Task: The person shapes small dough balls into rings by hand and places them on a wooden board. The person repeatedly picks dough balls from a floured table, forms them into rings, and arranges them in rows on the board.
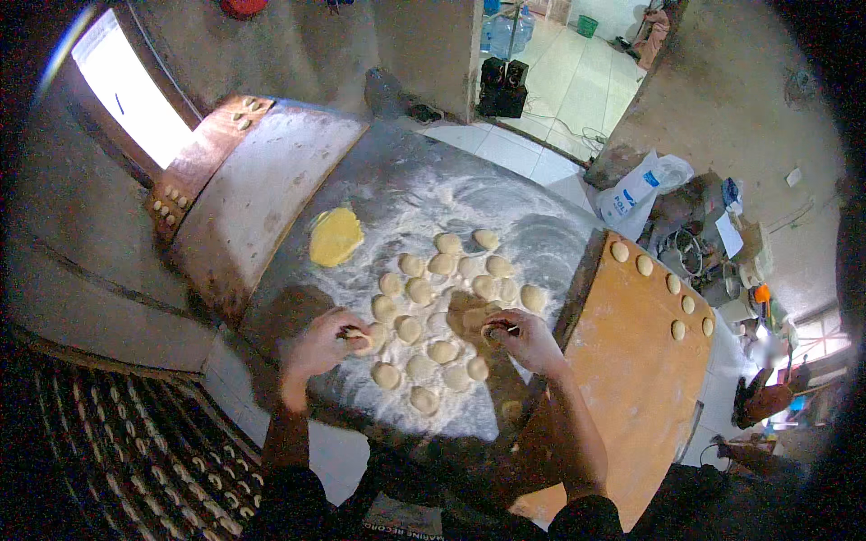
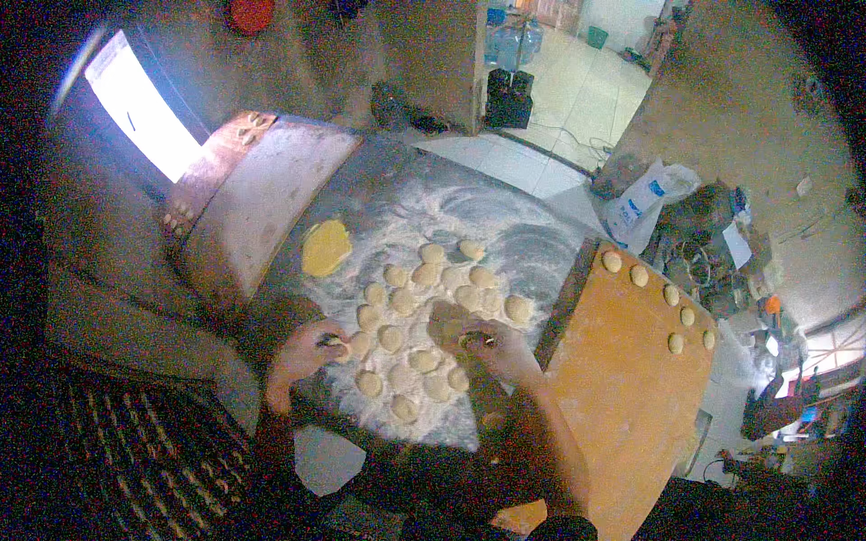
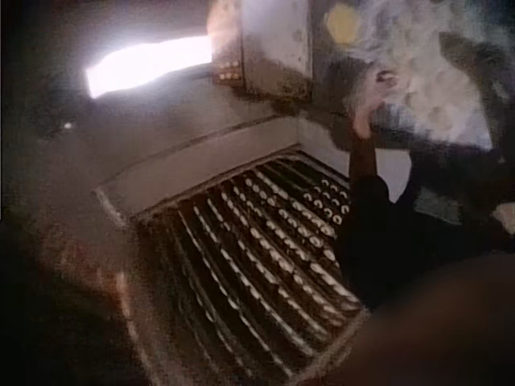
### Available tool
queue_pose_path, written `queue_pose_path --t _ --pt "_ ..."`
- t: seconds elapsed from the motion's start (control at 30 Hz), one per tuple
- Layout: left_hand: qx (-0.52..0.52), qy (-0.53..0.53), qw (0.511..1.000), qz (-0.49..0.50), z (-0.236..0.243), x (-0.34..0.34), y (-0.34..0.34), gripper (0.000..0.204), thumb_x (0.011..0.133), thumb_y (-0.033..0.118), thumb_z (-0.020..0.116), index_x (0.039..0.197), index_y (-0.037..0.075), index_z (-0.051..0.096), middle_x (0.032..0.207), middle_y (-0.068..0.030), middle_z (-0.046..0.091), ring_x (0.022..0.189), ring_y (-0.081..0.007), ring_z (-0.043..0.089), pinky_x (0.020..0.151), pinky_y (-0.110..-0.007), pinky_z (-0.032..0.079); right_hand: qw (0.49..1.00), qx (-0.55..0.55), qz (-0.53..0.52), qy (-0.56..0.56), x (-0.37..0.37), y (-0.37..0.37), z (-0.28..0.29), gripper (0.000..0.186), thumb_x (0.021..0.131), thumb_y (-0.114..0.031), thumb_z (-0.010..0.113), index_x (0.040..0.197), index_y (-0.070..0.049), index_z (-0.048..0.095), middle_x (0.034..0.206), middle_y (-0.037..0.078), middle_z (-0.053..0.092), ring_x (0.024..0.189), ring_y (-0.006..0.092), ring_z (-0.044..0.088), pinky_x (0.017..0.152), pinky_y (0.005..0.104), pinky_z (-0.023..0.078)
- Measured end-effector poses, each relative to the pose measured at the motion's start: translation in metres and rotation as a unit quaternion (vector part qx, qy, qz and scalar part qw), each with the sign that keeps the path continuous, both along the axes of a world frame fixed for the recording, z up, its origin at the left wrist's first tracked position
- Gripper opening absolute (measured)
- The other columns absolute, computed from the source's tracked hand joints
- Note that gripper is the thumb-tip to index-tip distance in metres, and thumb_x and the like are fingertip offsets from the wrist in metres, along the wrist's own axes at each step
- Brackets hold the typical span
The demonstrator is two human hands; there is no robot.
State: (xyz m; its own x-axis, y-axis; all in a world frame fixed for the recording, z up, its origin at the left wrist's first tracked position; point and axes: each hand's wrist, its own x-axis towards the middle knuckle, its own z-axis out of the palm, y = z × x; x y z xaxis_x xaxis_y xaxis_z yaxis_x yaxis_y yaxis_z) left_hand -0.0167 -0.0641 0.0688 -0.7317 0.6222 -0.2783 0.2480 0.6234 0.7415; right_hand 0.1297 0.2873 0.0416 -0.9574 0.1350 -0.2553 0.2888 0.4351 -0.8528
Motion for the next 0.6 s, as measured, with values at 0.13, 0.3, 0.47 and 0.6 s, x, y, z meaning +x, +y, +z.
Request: queue_pose_path --t 0.13,0.3,0.47,0.6 --pt "0.000 -0.032 0.996 -0.080 -0.009 -0.020 -0.008 0.023 0.085 0.023 0.076 0.103 0.009 0.070 0.101 -0.0127 0.068 0.095 -0.0273 0.067 0.084 -0.038 0.053 1.000 0.012 -0.015 -0.008 -0.025 -0.048 -0.022 0.031 0.088 -0.025 0.070 0.114 -0.009 0.070 0.111 0.014 0.070 0.101 0.0273 0.069 0.091 0.0382 0.053" --pt "0.035 -0.070 0.957 -0.279 -0.023 -0.023 -0.018 0.024 0.087 0.019 0.072 0.108 0.008 0.068 0.105 -0.0126 0.068 0.103 -0.0316 0.065 0.091 -0.042 0.050 0.994 -0.104 0.018 0.021 -0.047 -0.106 -0.006 0.033 0.090 -0.031 0.069 0.114 -0.009 0.070 0.114 0.013 0.070 0.102 0.0243 0.068 0.091 0.0369 0.052" --pt "0.083 -0.002 0.952 -0.295 -0.068 0.006 -0.019 0.025 0.087 0.014 0.070 0.111 0.006 0.066 0.110 -0.0150 0.067 0.103 -0.0358 0.064 0.091 -0.042 0.051 0.976 -0.197 -0.079 -0.056 -0.041 -0.149 0.029 0.036 0.092 -0.030 0.067 0.121 -0.008 0.068 0.121 0.011 0.069 0.120 0.0254 0.060 0.104 0.0368 0.044" --pt "0.005 -0.087 0.970 -0.226 -0.083 0.008 -0.037 0.025 0.087 0.010 0.067 0.112 0.007 0.066 0.113 -0.0165 0.066 0.105 -0.0383 0.064 0.091 -0.042 0.053 0.973 -0.225 -0.047 0.013 -0.056 -0.170 0.009 0.033 0.091 -0.026 0.065 0.116 -0.006 0.068 0.113 0.012 0.071 0.111 0.0273 0.063 0.095 0.0395 0.049"
